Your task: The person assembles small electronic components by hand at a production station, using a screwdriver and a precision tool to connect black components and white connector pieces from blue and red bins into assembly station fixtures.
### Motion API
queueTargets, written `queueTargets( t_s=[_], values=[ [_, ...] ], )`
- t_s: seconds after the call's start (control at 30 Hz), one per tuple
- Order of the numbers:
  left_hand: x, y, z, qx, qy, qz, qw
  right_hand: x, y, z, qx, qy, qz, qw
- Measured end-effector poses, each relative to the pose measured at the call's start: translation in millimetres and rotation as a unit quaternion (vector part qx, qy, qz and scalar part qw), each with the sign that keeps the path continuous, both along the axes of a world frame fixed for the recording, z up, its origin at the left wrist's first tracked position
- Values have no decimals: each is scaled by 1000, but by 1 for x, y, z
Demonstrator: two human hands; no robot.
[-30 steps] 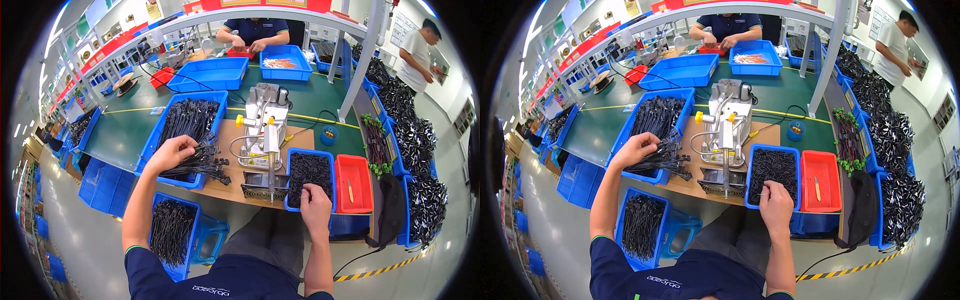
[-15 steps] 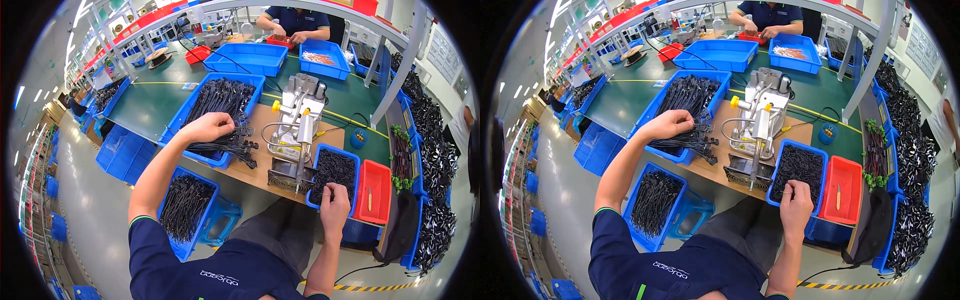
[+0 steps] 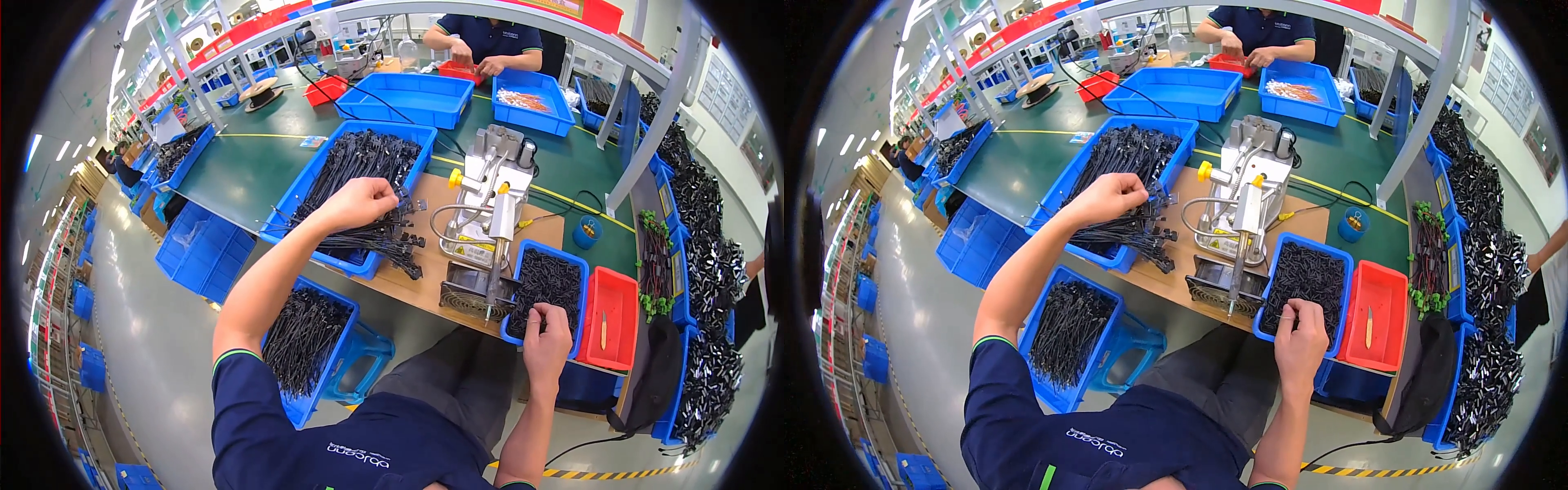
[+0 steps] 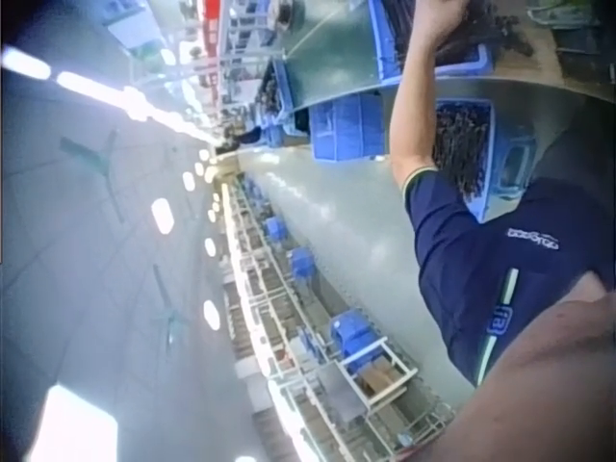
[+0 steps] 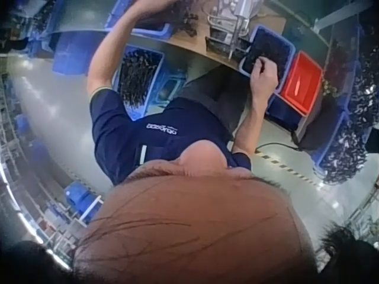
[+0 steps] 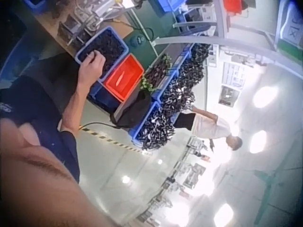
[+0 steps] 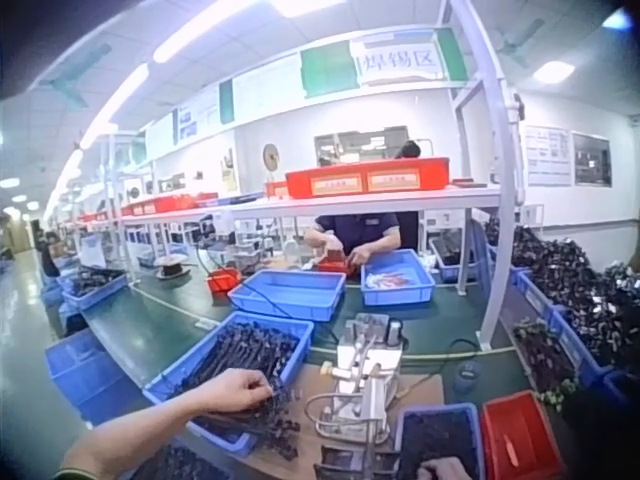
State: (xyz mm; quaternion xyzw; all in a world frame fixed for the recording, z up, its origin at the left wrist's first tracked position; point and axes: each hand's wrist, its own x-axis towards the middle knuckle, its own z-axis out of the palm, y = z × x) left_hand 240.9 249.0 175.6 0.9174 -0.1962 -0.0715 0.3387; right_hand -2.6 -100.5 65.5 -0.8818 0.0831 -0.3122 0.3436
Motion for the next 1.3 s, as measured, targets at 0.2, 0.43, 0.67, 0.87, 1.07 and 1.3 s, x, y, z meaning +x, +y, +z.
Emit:
queueTargets(
  t_s=[0.2, 0.43, 0.67, 0.87, 1.07, 1.3],
  values=[
    [-2, 13, 12, -156, 89, 40, 983, 1, 2, 1, 15, 8, -2, 1000],
    [-59, 26, 56, -258, 106, 42, 959, 0, 0, 2, 13, -1, -6, 1000],
    [-150, 21, 26, -405, 253, -57, 877, -8, 0, 5, 106, -4, 5, 994],
    [-209, -8, -34, -326, 355, -130, 866, -45, 5, 4, 330, -34, 65, 941],
    [-231, -56, -79, -287, 344, -222, 866, -66, 44, 19, 483, -10, 230, 845],
    [-238, -96, -104, -319, 295, -182, 882, -87, 47, -1, 598, 52, 171, 781]
  ],
)
